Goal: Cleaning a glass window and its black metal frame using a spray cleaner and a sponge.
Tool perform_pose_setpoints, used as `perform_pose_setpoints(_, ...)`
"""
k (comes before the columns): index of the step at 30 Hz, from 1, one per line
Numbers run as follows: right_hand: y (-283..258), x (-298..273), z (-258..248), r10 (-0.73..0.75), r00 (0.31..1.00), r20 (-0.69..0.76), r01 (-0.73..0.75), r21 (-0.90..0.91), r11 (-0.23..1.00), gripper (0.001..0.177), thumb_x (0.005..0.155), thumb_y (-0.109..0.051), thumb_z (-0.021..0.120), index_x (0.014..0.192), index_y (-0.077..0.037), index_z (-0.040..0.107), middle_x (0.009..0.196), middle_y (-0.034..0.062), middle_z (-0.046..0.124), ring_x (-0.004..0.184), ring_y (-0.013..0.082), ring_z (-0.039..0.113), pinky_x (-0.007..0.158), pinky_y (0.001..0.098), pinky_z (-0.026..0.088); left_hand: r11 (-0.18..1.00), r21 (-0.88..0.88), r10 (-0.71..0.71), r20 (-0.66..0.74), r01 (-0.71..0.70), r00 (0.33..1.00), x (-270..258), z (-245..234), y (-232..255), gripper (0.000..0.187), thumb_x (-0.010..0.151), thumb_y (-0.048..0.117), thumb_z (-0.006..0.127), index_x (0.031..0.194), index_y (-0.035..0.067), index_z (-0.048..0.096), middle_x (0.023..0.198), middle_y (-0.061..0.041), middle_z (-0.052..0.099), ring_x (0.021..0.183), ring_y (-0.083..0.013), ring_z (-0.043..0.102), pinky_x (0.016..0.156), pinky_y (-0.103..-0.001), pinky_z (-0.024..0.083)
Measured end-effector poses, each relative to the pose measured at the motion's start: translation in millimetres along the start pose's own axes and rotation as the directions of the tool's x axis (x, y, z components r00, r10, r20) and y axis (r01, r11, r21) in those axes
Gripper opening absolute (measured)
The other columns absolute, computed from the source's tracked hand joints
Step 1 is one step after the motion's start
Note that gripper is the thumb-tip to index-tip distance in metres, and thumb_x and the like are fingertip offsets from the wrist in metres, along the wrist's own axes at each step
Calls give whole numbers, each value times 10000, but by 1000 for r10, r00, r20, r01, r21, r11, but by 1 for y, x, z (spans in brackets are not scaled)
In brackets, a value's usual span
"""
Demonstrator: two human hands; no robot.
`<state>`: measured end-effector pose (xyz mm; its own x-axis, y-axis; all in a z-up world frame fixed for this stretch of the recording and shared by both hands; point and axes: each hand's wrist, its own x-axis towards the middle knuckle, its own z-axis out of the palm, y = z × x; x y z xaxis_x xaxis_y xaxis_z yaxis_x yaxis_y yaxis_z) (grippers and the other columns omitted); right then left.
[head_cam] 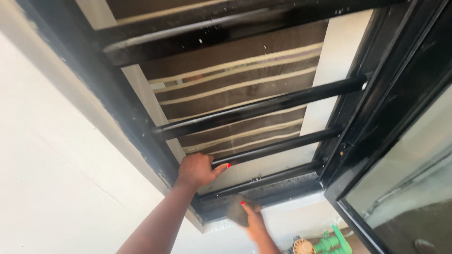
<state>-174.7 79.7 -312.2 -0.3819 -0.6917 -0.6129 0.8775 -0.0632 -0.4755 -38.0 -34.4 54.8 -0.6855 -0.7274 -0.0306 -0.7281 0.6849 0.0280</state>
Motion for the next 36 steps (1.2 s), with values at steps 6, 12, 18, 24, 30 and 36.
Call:
perform_pose_setpoints(6, -163, -31, -46, -689, 540, 483, 283, -876, -391, 633, 661, -131, 866, 1238, -125, 605, 1212, 123, 627, 1204, 338, 542, 1052, 431, 435, 1000, 24, 1, -40, 0, 999, 6, 10, 2, 710, 856, 798, 507, 878, 137, 766, 760, -93, 733, 821, -275, 734, 764, -433, 577)
perform_pose_setpoints(12, -229, 39, -65, -461, 574, 677, -109, -495, -862, 161, 886, -195, 652, 997, -155, 760, 1150, 49, 668, 1229, 291, 553, 1101, 593, 400, 996, 60, -61, 3, 60, 998, 11, 12, 2, 696, 847, 787, 498, 840, 141, 758, 712, -62, 725, 788, -251, 741, 747, -418, 586)
perform_pose_setpoints(18, -241, 109, -77, -505, 790, 348, -296, -504, -811, 272, 969, -252, 546, 1109, -206, 774, 1207, 47, 722, 1297, 317, 549, 1048, 489, 451, 997, 63, -44, 0, 44, 999, 12, 10, 1, 692, 857, 784, 510, 822, 132, 740, 696, -73, 720, 763, -270, 739, 729, -426, 585)
perform_pose_setpoints(24, -248, 103, -52, -663, 746, -65, -246, -952, -183, 501, 845, -366, 742, 1250, -73, 712, 1282, 160, 703, 1237, 298, 668, 1025, 357, 545, 997, 66, -38, 0, 38, 999, 13, 8, 4, 707, 847, 792, 531, 789, 120, 746, 701, -87, 712, 785, -285, 725, 726, -438, 577)
perform_pose_setpoints(30, -195, 81, -29, -464, 876, 131, -219, -749, -626, 335, 910, -351, 648, 1147, -147, 767, 1241, 115, 709, 1190, 287, 680, 1028, 379, 537, 999, 27, -32, 4, 32, 999, 11, 7, 3, 681, 859, 779, 514, 818, 136, 734, 672, -73, 707, 758, -274, 731, 723, -426, 578)
perform_pose_setpoints(36, -56, 50, 54, -520, 820, 240, 46, -933, -357, 285, 850, -390, 725, 1031, -172, 760, 1016, 92, 758, 990, 275, 748, 839, 401, 599, 998, 49, -37, 16, 36, 999, 12, 7, 2, 734, 863, 804, 492, 829, 122, 761, 690, -76, 705, 781, -275, 727, 739, -424, 575)
